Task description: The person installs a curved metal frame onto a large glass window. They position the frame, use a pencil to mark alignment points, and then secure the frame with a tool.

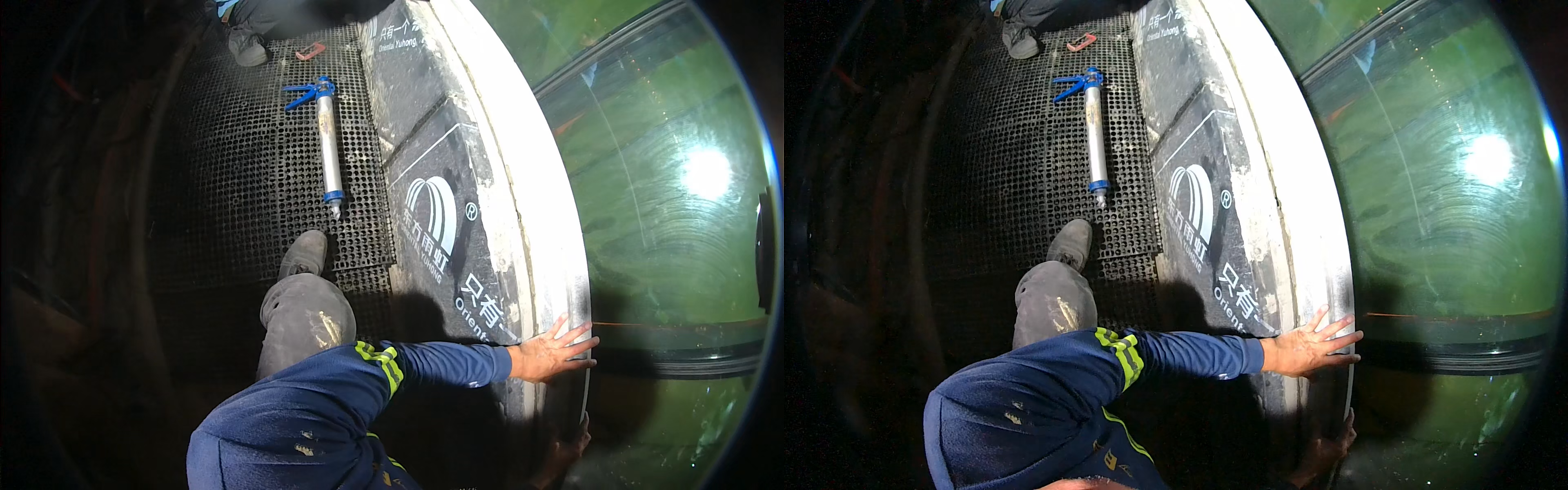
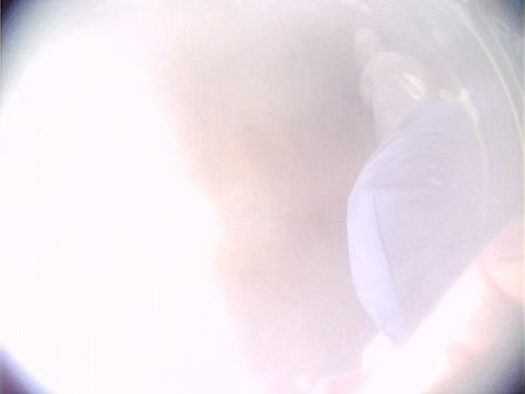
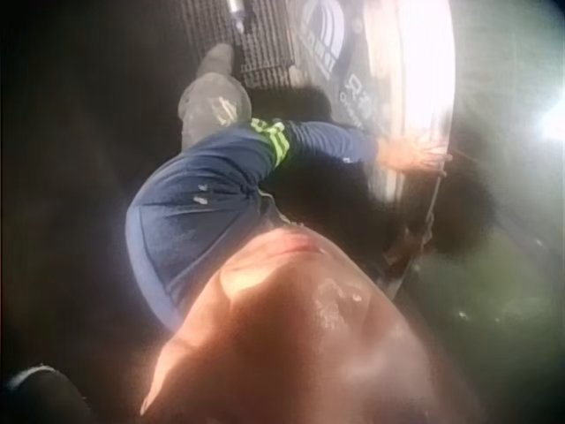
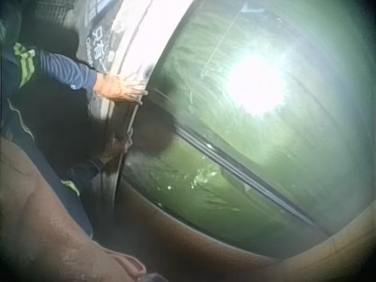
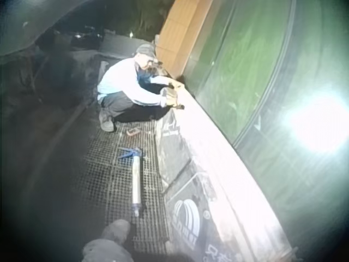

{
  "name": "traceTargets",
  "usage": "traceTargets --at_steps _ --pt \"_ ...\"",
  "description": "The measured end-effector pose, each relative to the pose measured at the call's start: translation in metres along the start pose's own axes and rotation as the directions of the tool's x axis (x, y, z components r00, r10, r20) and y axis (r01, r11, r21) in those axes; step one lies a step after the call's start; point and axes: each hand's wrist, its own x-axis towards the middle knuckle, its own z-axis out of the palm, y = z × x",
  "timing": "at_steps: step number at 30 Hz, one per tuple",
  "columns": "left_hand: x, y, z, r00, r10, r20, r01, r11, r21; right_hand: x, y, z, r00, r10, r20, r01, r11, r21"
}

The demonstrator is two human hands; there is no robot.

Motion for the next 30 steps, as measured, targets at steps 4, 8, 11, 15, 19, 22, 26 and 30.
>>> traceTargets --at_steps 4,8,11,15,19,22,26,30 --pt "0.002 0.002 -0.003 1.000 0.004 -0.029 -0.004 1.000 0.001 0.003 0.024 0.006 0.997 -0.063 -0.036 0.060 0.995 -0.081" --pt "-0.003 -0.002 -0.005 1.000 -0.021 0.007 0.021 1.000 -0.012 0.005 0.027 0.013 0.997 -0.069 -0.023 0.067 0.997 -0.047" --pt "-0.002 0.002 0.002 0.999 0.017 -0.036 -0.016 1.000 0.019 -0.006 0.025 0.011 0.998 -0.042 -0.049 0.037 0.995 -0.088" --pt "0.002 0.002 -0.003 1.000 -0.005 -0.015 0.005 1.000 0.012 0.004 0.029 0.011 0.995 -0.086 -0.059 0.082 0.995 -0.058" --pt "0.002 0.001 0.002 1.000 -0.010 -0.009 0.010 1.000 -0.010 0.001 0.019 0.005 0.996 -0.085 -0.030 0.082 0.993 -0.083" --pt "0.001 0.001 0.002 1.000 -0.006 -0.008 0.006 1.000 -0.010 0.000 -0.001 0.005 0.999 -0.024 -0.042 0.022 0.999 -0.035" --pt "0.005 0.004 -0.002 1.000 -0.019 0.017 0.019 1.000 0.025 0.001 0.013 0.005 0.999 -0.012 -0.031 0.012 1.000 -0.006" --pt "0.003 0.004 0.000 1.000 -0.008 -0.022 0.008 1.000 0.010 0.000 0.026 0.008 0.996 -0.068 -0.057 0.067 0.997 -0.025"
